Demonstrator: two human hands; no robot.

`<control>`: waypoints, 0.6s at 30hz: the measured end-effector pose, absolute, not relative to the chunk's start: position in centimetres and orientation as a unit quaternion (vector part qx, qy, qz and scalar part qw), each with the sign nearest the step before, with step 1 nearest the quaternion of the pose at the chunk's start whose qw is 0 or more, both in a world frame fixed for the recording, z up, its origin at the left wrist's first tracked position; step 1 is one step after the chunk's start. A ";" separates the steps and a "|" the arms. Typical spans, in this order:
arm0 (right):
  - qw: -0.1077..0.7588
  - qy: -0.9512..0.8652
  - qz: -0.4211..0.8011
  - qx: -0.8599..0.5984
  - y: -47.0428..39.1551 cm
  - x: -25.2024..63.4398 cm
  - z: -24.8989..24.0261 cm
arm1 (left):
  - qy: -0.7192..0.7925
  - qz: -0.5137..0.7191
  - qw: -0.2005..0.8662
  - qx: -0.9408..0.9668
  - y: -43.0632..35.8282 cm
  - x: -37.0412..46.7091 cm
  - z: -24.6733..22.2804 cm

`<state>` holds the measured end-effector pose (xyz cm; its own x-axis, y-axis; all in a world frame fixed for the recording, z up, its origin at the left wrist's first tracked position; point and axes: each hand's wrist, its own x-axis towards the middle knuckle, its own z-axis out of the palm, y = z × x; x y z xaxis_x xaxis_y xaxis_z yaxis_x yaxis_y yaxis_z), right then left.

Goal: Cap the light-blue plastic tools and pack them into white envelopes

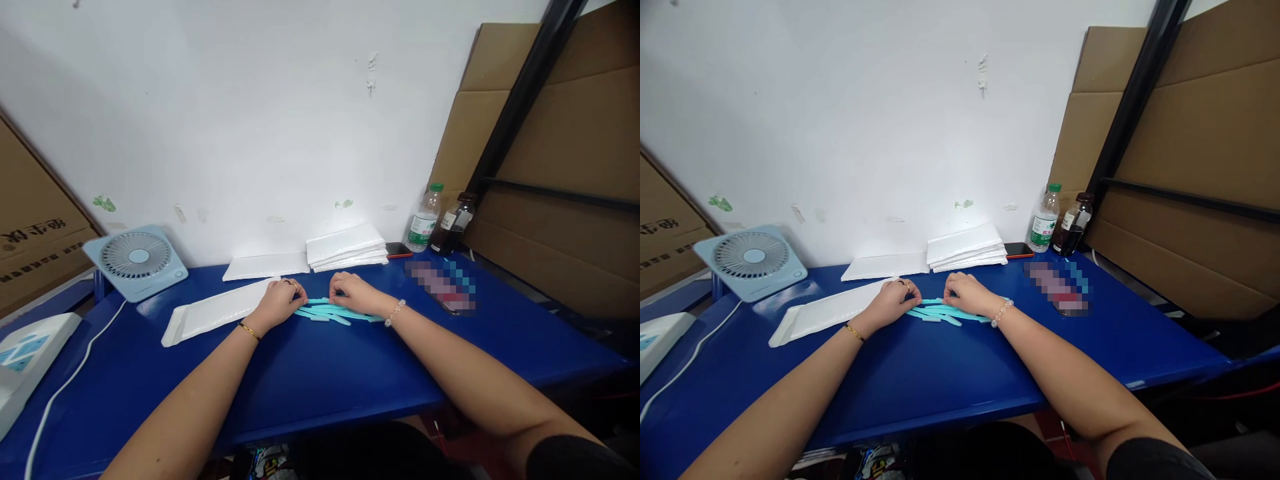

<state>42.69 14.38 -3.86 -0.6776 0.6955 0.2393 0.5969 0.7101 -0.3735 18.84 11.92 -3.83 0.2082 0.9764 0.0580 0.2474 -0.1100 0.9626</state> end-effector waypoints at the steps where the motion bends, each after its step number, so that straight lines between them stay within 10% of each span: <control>1: 0.186 -0.906 0.130 -0.357 14.5 42.9 -3.8 | 0.489 0.406 0.440 0.635 12.0 18.9 -4.0; 10: 0.197 -0.877 0.148 -0.413 16.5 46.5 -2.4 | 0.521 0.418 0.289 0.686 13.6 19.1 -5.4; 18: -0.022 -0.817 0.205 -0.539 15.6 51.6 -0.6 | 0.497 0.447 0.402 0.626 13.4 19.1 -5.6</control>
<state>51.57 15.61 -0.58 -0.4190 0.8712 -0.2558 0.8889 0.3361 -0.3111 19.15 13.43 -5.55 0.1064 0.9812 0.1608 0.2626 -0.1837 0.9472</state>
